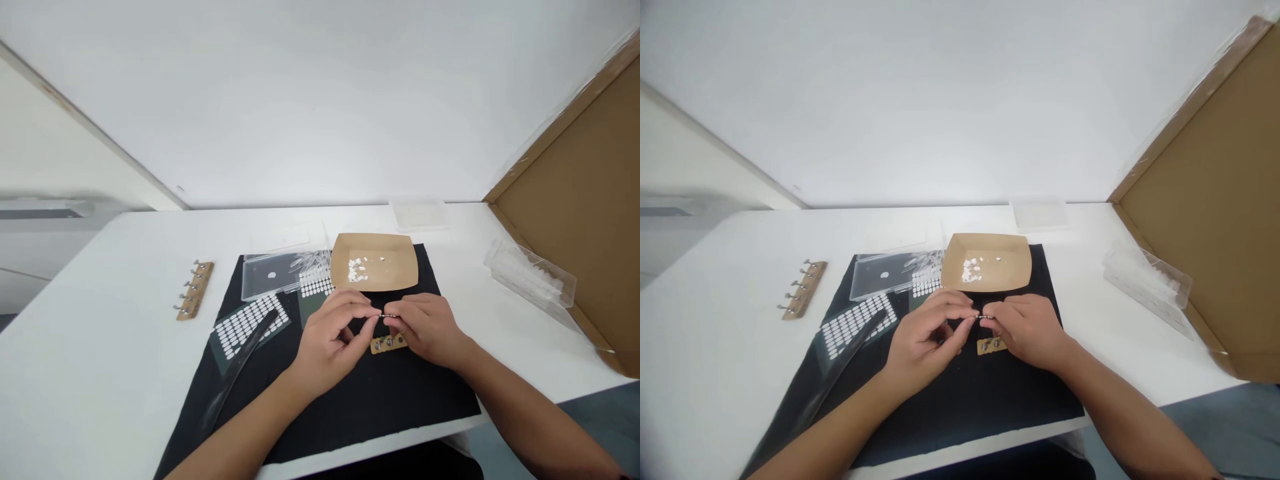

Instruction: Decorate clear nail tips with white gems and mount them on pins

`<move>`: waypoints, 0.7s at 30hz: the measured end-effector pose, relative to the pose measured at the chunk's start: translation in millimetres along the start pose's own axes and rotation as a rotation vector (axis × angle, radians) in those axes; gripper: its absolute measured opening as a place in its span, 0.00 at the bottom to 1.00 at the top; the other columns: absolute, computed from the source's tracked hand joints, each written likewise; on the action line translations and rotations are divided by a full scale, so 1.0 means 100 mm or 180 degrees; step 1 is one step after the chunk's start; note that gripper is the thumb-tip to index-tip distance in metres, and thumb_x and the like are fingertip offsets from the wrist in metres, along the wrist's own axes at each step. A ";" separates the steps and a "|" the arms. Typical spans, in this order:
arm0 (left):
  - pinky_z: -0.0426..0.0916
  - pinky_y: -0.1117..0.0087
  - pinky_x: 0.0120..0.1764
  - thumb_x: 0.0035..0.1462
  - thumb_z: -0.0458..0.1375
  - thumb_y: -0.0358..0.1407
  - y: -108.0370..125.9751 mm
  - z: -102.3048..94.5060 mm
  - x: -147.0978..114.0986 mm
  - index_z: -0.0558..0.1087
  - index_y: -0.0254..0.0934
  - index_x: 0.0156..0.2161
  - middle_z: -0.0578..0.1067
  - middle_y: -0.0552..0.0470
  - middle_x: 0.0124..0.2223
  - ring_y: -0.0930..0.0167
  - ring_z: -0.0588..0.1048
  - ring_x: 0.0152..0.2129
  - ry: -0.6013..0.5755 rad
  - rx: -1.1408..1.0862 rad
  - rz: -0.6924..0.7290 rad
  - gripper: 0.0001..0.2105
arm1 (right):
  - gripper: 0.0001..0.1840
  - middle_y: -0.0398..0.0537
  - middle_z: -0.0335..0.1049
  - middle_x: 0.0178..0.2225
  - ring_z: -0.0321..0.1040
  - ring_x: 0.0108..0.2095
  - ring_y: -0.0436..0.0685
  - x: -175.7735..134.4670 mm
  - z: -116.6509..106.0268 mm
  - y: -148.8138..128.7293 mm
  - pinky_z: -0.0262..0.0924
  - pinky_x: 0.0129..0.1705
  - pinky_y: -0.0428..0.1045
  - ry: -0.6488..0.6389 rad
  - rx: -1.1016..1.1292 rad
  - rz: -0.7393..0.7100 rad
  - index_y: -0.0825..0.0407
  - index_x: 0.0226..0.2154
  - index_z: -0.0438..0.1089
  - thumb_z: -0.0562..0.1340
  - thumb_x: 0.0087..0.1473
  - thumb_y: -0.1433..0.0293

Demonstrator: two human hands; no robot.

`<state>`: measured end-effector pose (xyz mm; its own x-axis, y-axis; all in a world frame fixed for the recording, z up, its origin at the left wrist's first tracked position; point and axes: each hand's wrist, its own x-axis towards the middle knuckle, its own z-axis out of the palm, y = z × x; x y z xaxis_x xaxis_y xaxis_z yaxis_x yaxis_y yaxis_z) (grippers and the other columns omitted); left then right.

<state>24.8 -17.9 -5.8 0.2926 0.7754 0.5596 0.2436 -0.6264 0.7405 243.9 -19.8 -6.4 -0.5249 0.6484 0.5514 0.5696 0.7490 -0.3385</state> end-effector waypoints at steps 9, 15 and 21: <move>0.69 0.85 0.19 0.64 0.62 0.27 0.02 0.02 -0.02 0.79 0.36 0.40 0.79 0.45 0.37 0.69 0.78 0.39 -0.0010 0.0169 -0.0019 0.04 | 0.12 0.39 0.74 0.26 0.66 0.25 0.48 0.00 0.00 -0.03 0.58 0.33 0.46 -0.0087 0.0067 0.0099 0.51 0.38 0.69 0.56 0.75 0.67; 0.69 0.84 0.18 0.62 0.62 0.27 0.05 0.02 -0.01 0.80 0.36 0.38 0.79 0.45 0.36 0.68 0.79 0.38 0.0011 0.0109 -0.0187 0.04 | 0.13 0.40 0.75 0.26 0.68 0.26 0.49 0.01 0.00 -0.05 0.59 0.35 0.45 -0.0248 0.0305 0.0224 0.50 0.38 0.69 0.54 0.76 0.66; 0.73 0.81 0.18 0.61 0.62 0.31 0.07 0.00 -0.01 0.81 0.35 0.36 0.78 0.44 0.39 0.70 0.80 0.32 -0.0105 -0.0457 -0.0821 0.05 | 0.13 0.38 0.76 0.26 0.72 0.27 0.49 0.01 -0.01 -0.08 0.60 0.36 0.45 -0.0565 0.1133 0.0709 0.49 0.39 0.69 0.53 0.76 0.65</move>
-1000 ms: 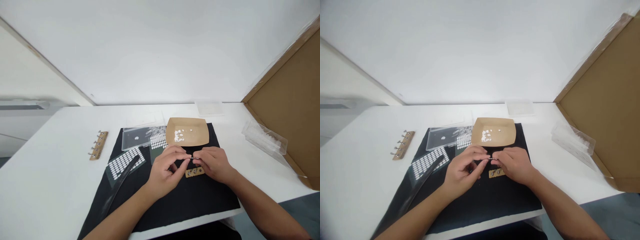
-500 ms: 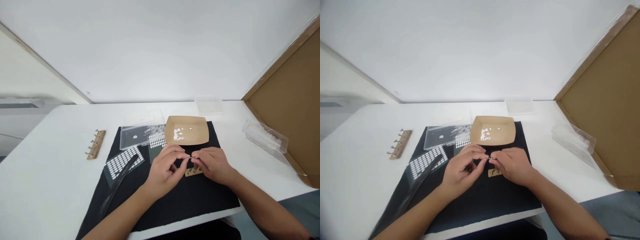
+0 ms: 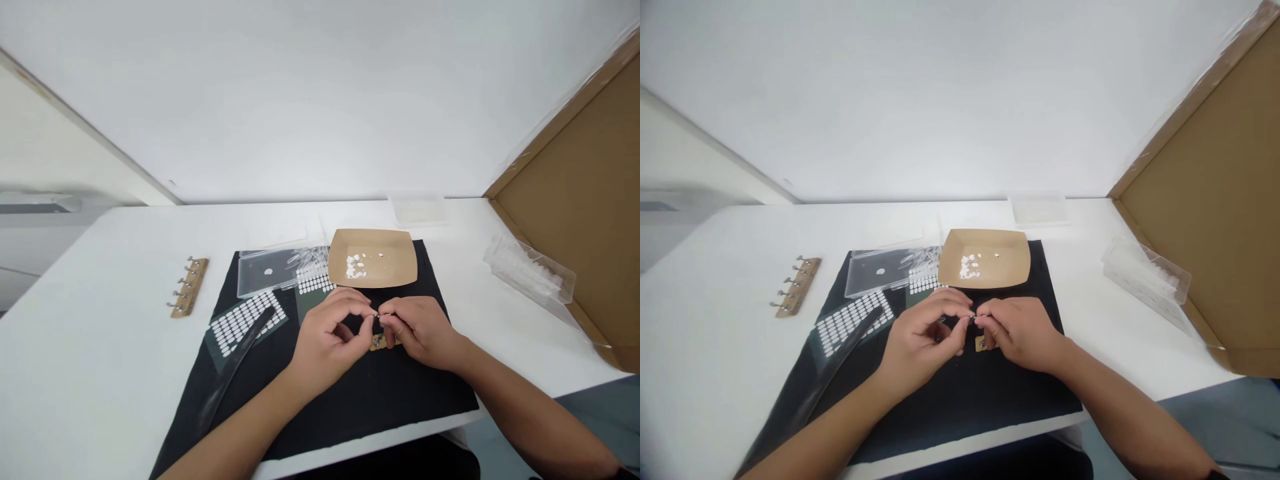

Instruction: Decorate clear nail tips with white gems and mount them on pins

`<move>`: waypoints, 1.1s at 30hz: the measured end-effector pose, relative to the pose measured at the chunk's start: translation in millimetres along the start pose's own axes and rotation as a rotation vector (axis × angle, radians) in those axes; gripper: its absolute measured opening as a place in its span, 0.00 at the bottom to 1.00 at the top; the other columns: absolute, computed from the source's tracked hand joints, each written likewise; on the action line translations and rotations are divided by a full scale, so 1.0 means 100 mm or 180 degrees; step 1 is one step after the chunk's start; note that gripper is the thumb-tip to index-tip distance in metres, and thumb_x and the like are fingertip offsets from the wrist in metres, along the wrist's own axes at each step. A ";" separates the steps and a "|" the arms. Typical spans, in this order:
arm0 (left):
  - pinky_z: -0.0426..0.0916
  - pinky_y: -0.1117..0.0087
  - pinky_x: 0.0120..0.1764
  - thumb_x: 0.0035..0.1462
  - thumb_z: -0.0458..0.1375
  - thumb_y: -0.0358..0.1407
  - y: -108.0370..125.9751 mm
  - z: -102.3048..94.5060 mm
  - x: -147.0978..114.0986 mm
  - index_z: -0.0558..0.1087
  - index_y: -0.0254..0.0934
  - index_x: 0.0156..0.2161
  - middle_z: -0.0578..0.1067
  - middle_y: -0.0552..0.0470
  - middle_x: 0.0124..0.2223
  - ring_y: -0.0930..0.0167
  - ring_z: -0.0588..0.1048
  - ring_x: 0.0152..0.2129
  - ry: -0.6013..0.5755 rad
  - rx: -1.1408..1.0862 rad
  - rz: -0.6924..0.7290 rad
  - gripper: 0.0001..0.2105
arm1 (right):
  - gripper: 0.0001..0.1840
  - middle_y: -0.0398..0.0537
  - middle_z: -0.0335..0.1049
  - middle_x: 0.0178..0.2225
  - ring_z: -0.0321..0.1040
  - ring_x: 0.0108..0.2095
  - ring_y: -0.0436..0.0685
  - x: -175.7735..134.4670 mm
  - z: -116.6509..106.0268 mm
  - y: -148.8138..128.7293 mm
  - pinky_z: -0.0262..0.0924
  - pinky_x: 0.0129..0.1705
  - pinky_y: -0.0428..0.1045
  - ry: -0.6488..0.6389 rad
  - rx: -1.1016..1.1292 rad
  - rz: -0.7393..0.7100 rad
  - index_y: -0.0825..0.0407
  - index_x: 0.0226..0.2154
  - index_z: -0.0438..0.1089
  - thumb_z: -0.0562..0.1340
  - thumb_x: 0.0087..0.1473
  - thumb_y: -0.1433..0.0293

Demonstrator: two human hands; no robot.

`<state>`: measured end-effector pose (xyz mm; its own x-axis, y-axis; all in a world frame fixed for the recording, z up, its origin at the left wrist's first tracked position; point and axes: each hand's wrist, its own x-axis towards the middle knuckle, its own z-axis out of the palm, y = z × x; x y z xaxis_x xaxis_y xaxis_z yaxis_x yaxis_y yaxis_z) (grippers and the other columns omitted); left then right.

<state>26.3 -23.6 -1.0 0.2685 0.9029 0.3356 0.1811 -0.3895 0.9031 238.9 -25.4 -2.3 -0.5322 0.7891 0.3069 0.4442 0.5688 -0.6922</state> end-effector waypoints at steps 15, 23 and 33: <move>0.80 0.74 0.19 0.61 0.67 0.40 -0.06 0.01 -0.03 0.82 0.32 0.37 0.76 0.44 0.43 0.70 0.80 0.30 -0.0219 -0.1259 -0.0936 0.11 | 0.18 0.36 0.74 0.21 0.70 0.23 0.48 0.01 -0.02 -0.11 0.65 0.32 0.43 -0.0407 0.1587 0.0955 0.50 0.38 0.68 0.54 0.76 0.58; 0.79 0.75 0.17 0.58 0.67 0.37 -0.06 0.02 -0.03 0.83 0.33 0.37 0.77 0.44 0.41 0.69 0.80 0.29 -0.0100 -0.1121 -0.0819 0.08 | 0.18 0.35 0.73 0.20 0.69 0.22 0.48 0.01 0.01 -0.08 0.65 0.32 0.44 -0.0369 0.1644 0.0960 0.50 0.37 0.67 0.53 0.76 0.57; 0.77 0.76 0.16 0.55 0.68 0.33 -0.03 0.02 -0.02 0.82 0.33 0.35 0.78 0.43 0.41 0.66 0.82 0.32 -0.0011 -0.0831 -0.0688 0.04 | 0.16 0.36 0.74 0.22 0.71 0.25 0.48 0.00 -0.02 -0.10 0.63 0.34 0.43 -0.0223 0.0857 0.0713 0.50 0.38 0.70 0.53 0.76 0.63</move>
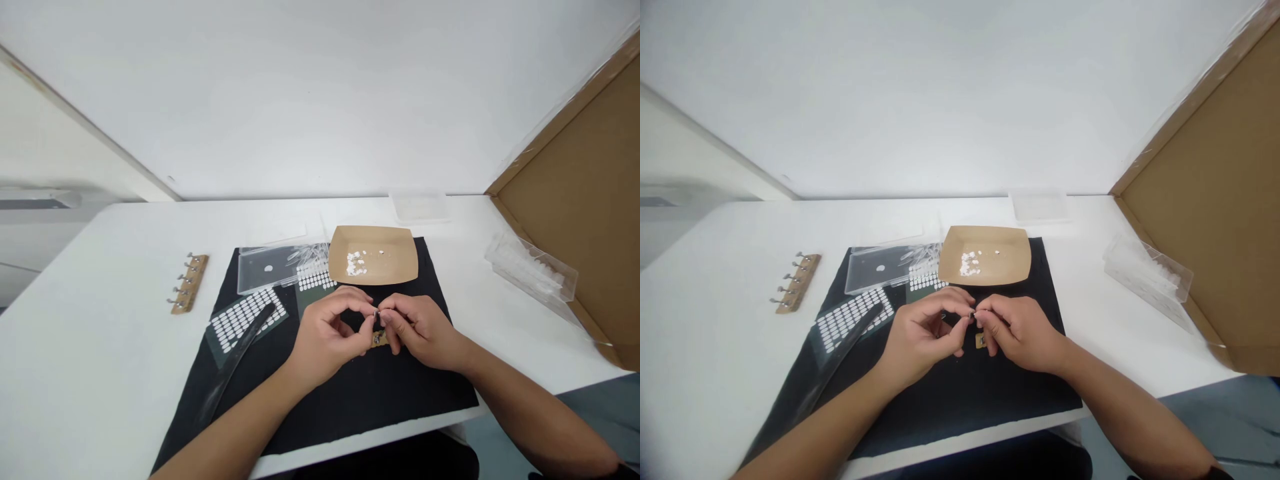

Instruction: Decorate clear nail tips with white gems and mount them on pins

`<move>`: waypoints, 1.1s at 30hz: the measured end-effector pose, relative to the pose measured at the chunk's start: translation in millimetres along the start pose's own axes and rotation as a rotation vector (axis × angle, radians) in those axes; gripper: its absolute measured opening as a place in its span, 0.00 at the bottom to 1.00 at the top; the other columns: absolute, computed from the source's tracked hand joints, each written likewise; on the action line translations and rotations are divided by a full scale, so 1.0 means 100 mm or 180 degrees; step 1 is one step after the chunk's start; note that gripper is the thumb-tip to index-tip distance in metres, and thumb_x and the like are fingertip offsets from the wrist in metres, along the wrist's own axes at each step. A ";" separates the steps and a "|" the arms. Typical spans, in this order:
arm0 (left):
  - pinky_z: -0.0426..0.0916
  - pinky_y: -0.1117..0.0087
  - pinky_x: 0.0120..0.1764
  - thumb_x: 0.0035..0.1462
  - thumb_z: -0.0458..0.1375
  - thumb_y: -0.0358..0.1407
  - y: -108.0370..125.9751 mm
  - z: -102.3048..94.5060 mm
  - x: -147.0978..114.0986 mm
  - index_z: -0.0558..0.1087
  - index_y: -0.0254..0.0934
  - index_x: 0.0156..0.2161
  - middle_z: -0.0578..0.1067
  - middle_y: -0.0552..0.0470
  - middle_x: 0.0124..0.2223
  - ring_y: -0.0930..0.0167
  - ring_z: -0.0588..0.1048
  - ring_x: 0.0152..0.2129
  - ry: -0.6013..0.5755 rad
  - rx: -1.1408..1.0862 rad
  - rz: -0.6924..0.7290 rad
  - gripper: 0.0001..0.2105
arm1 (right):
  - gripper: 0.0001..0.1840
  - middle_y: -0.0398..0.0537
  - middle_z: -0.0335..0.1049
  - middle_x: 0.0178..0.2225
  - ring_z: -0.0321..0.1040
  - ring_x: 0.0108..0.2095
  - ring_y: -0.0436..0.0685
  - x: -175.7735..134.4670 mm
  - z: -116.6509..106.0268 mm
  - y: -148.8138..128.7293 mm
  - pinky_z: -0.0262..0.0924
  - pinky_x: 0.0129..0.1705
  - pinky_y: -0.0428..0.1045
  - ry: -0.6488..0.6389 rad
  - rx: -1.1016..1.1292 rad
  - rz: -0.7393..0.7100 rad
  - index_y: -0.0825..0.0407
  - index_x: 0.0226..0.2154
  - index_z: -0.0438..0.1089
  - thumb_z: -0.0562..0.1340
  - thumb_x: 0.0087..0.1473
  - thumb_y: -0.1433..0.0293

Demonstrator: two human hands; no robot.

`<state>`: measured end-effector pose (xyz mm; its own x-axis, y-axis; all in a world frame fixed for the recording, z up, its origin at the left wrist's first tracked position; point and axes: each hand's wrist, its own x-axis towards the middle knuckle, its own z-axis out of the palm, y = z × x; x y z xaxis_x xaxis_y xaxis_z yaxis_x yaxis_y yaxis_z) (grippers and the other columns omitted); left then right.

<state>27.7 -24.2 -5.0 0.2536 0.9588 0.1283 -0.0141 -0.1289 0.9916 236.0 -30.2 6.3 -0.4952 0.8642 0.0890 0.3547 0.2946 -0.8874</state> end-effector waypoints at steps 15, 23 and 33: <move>0.77 0.78 0.16 0.57 0.68 0.32 -0.03 -0.01 0.04 0.85 0.36 0.36 0.80 0.43 0.39 0.64 0.83 0.35 0.0024 0.0113 0.0094 0.04 | 0.14 0.37 0.74 0.23 0.70 0.25 0.49 0.02 -0.01 0.04 0.58 0.34 0.45 0.0347 -0.1074 -0.0417 0.49 0.39 0.70 0.54 0.76 0.64; 0.80 0.73 0.17 0.59 0.68 0.35 -0.04 -0.03 0.03 0.85 0.35 0.39 0.79 0.42 0.44 0.64 0.83 0.35 -0.0053 0.0079 -0.0147 0.06 | 0.15 0.38 0.75 0.25 0.70 0.26 0.49 0.01 -0.02 0.03 0.57 0.34 0.45 0.0354 -0.1227 -0.0378 0.50 0.40 0.71 0.53 0.76 0.64; 0.80 0.74 0.18 0.62 0.66 0.38 0.01 -0.04 0.03 0.85 0.35 0.40 0.78 0.42 0.44 0.65 0.83 0.34 -0.0092 0.0283 -0.0144 0.08 | 0.17 0.42 0.77 0.28 0.70 0.26 0.49 0.00 -0.03 0.01 0.57 0.33 0.45 0.0377 -0.1366 -0.0263 0.51 0.39 0.72 0.53 0.76 0.62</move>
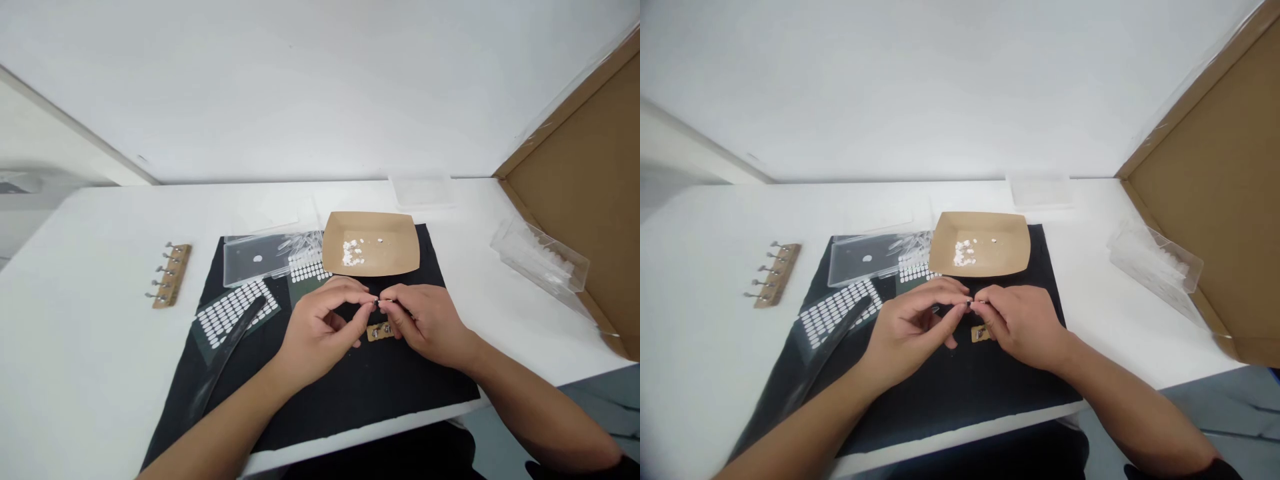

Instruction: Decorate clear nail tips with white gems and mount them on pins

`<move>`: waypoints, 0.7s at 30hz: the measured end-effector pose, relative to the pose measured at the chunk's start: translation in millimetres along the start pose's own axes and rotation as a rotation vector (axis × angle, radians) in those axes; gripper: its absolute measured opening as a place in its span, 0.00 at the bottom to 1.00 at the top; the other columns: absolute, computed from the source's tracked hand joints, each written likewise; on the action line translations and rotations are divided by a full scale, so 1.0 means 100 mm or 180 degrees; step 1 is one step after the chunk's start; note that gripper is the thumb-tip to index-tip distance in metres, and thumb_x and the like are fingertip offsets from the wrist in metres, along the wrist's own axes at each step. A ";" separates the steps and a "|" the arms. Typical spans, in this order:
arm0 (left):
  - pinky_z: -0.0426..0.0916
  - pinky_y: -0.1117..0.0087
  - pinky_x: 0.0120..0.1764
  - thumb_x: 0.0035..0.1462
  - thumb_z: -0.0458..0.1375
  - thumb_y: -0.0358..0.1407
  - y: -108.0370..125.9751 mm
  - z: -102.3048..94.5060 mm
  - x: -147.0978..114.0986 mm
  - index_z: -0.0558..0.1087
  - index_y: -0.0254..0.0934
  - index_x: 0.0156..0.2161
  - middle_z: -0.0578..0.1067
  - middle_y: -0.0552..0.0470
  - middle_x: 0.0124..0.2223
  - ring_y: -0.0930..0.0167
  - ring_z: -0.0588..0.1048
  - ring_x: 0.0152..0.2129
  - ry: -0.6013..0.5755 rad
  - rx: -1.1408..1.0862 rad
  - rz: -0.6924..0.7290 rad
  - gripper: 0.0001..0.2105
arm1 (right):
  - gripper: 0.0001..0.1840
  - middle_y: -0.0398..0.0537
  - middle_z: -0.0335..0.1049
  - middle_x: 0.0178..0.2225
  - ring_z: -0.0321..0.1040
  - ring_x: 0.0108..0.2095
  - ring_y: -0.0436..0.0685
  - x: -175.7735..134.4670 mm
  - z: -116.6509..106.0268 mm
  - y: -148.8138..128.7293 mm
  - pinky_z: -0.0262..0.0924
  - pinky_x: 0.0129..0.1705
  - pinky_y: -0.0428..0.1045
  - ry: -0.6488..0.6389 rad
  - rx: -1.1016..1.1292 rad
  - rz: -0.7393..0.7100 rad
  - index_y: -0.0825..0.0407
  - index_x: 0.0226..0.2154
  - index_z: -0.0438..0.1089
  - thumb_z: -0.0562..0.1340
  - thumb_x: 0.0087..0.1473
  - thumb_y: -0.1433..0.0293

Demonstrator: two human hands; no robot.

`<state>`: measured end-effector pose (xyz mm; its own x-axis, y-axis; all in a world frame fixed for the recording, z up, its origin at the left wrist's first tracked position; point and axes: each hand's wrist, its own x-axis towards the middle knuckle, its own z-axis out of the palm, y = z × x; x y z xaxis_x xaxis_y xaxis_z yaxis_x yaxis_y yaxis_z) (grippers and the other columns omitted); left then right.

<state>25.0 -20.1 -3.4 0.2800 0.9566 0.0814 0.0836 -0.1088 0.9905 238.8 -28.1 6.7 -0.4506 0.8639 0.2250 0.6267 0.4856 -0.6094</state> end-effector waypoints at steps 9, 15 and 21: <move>0.75 0.79 0.17 0.63 0.64 0.34 0.00 0.00 0.01 0.84 0.35 0.41 0.80 0.43 0.42 0.69 0.81 0.31 0.0090 0.0588 0.0465 0.07 | 0.17 0.42 0.77 0.29 0.70 0.26 0.48 0.00 0.03 0.01 0.56 0.33 0.45 0.0103 -0.0190 -0.0042 0.51 0.40 0.72 0.53 0.76 0.63; 0.71 0.83 0.17 0.61 0.63 0.30 0.02 0.03 0.02 0.82 0.34 0.36 0.80 0.44 0.36 0.67 0.81 0.36 0.0229 0.0931 0.0881 0.04 | 0.17 0.42 0.78 0.30 0.70 0.26 0.48 -0.02 0.05 0.01 0.56 0.33 0.46 0.0048 -0.0192 -0.0038 0.52 0.41 0.73 0.53 0.76 0.63; 0.69 0.83 0.17 0.57 0.64 0.27 0.03 0.05 0.01 0.80 0.35 0.33 0.80 0.46 0.32 0.67 0.81 0.36 0.0337 0.0972 0.0875 0.03 | 0.16 0.39 0.76 0.26 0.69 0.25 0.48 -0.01 0.06 -0.01 0.55 0.33 0.46 -0.0144 0.0155 0.0104 0.50 0.39 0.72 0.53 0.75 0.63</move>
<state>30.3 -21.3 -1.5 0.2330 0.9015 0.3646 0.3035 -0.4236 0.8535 235.1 -30.1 2.8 -0.4593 0.8718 0.1706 0.6104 0.4492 -0.6524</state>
